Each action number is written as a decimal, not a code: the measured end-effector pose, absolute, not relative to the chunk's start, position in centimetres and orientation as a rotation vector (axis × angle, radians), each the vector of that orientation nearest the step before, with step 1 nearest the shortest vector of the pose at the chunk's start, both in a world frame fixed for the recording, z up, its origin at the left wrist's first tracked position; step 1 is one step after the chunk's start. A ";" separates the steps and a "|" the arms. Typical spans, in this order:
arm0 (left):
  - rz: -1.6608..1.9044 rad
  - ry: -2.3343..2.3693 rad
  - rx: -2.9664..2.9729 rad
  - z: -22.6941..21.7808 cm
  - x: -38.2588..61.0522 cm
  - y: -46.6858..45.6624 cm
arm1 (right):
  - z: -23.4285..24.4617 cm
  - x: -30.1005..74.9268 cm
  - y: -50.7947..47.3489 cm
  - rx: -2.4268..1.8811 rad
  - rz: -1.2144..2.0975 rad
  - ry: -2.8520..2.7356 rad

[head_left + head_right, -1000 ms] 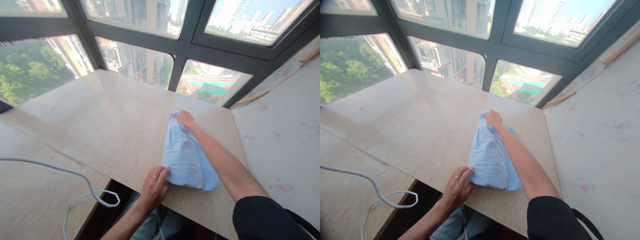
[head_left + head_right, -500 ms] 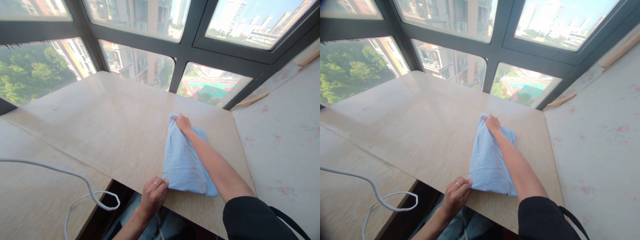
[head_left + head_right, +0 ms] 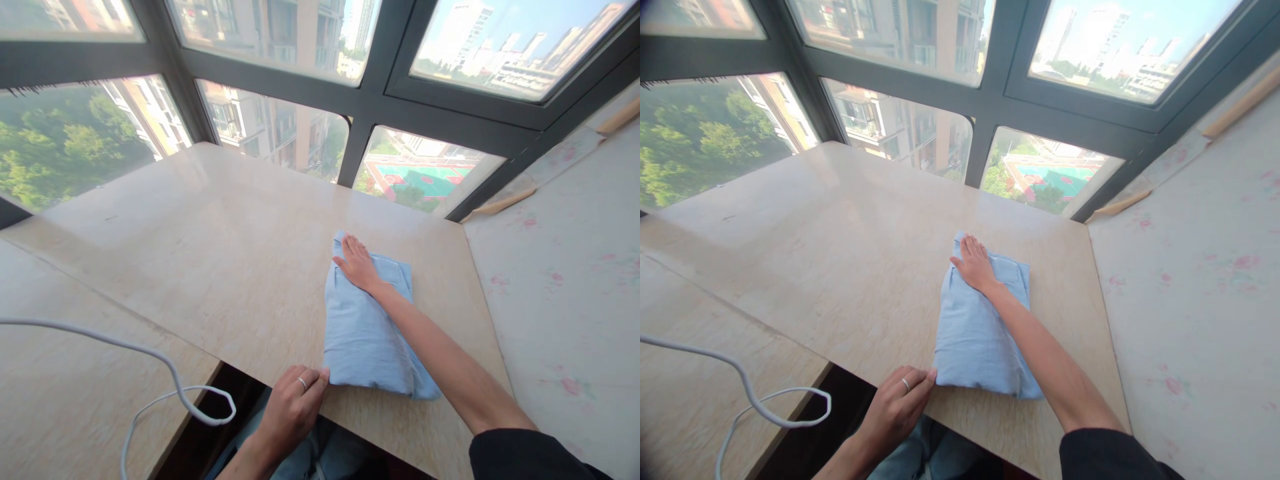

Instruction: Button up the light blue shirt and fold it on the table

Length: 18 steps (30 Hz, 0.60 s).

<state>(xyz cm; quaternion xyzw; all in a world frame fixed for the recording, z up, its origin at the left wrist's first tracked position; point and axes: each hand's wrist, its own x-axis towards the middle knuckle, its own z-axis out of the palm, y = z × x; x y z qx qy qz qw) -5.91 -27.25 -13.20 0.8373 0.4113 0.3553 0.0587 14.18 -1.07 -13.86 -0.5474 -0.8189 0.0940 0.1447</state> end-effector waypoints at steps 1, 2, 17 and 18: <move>1.061 1.238 2.553 -13.1 -6.0 -27.2 | -14.4 14.1 -1.2 -1.576 0.311 -2.335; 1.044 1.228 2.566 -13.1 -6.1 -27.2 | -14.8 14.2 -1.2 -1.573 0.352 -2.306; 1.153 1.279 2.214 -7.0 -2.6 -19.1 | -11.5 21.0 4.4 -1.536 1.229 -1.685; 1.092 1.279 2.265 -6.9 -1.8 -18.2 | -11.1 21.2 4.6 -1.528 1.277 -1.690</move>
